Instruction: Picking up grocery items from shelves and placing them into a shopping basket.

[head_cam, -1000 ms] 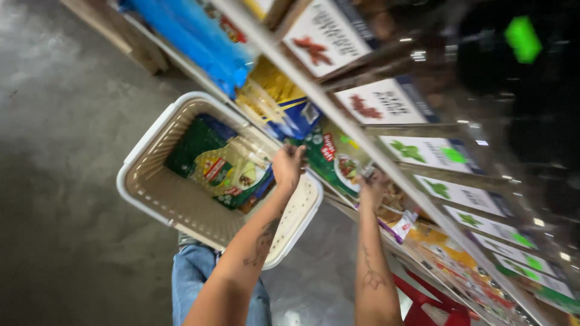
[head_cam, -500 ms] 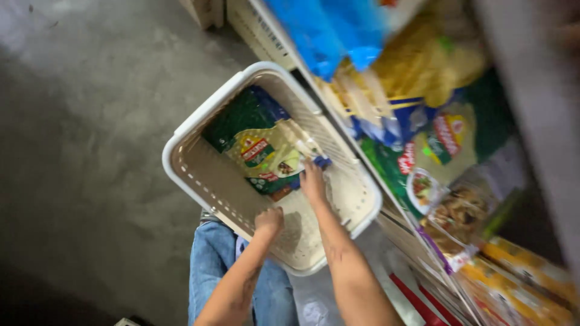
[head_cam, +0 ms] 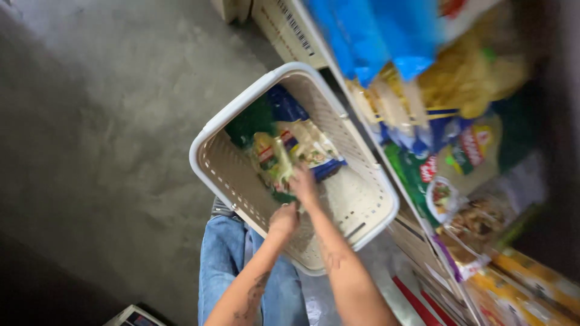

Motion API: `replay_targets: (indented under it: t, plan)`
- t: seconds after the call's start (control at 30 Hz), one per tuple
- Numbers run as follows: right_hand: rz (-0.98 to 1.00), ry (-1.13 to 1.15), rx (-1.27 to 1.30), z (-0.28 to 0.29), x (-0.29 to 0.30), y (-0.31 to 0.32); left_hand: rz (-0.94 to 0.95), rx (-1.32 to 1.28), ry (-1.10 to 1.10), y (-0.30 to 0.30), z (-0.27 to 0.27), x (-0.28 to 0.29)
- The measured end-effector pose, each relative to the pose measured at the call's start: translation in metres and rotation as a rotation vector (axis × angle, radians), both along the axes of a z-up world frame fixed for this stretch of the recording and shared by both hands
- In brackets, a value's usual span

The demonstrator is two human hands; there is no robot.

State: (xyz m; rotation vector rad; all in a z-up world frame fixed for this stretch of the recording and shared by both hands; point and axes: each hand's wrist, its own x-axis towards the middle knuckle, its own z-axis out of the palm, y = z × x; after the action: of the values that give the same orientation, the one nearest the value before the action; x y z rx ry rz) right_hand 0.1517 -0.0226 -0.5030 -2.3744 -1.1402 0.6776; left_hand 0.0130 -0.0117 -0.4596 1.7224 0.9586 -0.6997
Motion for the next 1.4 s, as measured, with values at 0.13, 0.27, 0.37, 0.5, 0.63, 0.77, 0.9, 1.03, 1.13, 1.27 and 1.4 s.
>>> replay_targets:
  t: [0.13,0.27,0.37,0.5,0.63,0.77,0.9,1.03,1.13,1.27,1.4]
  plan:
    - [-0.139,0.123,0.160,0.103,-0.037,-0.011,0.346,0.061,-0.168,0.012,0.029,-0.012]
    - [-0.258,0.197,0.062,0.278,-0.055,-0.033,0.657,0.247,-0.404,0.036,0.074,-0.033]
    - [-0.494,0.625,0.261,0.337,-0.075,-0.118,0.605,0.341,-0.446,0.060,0.152,-0.050]
    - [-0.772,0.781,0.525,0.432,-0.103,-0.178,0.847,-0.141,-0.781,0.074,0.217,-0.070]
    - [-1.076,0.960,0.743,0.494,-0.136,-0.197,0.703,-0.898,-0.501,0.093,0.358,-0.079]
    - [-0.985,1.025,0.886,0.511,-0.145,-0.225,0.455,-0.815,-0.547,0.087,0.441,-0.070]
    - [-0.990,1.058,0.940,0.538,-0.141,-0.254,0.208,-0.788,-0.573,0.061,0.500,-0.058]
    - [-1.145,0.772,0.903,0.550,-0.137,-0.293,0.065,-0.750,-0.641,0.018,0.550,-0.048]
    - [-1.174,0.909,1.055,0.569,-0.139,-0.325,0.105,-0.890,-0.470,-0.016,0.615,-0.046]
    - [-1.153,1.201,0.972,0.561,-0.165,-0.366,0.261,-0.936,-0.138,-0.051,0.532,-0.051]
    - [-1.199,1.230,0.760,0.546,-0.203,-0.392,0.089,-0.836,-0.153,-0.072,0.527,-0.063]
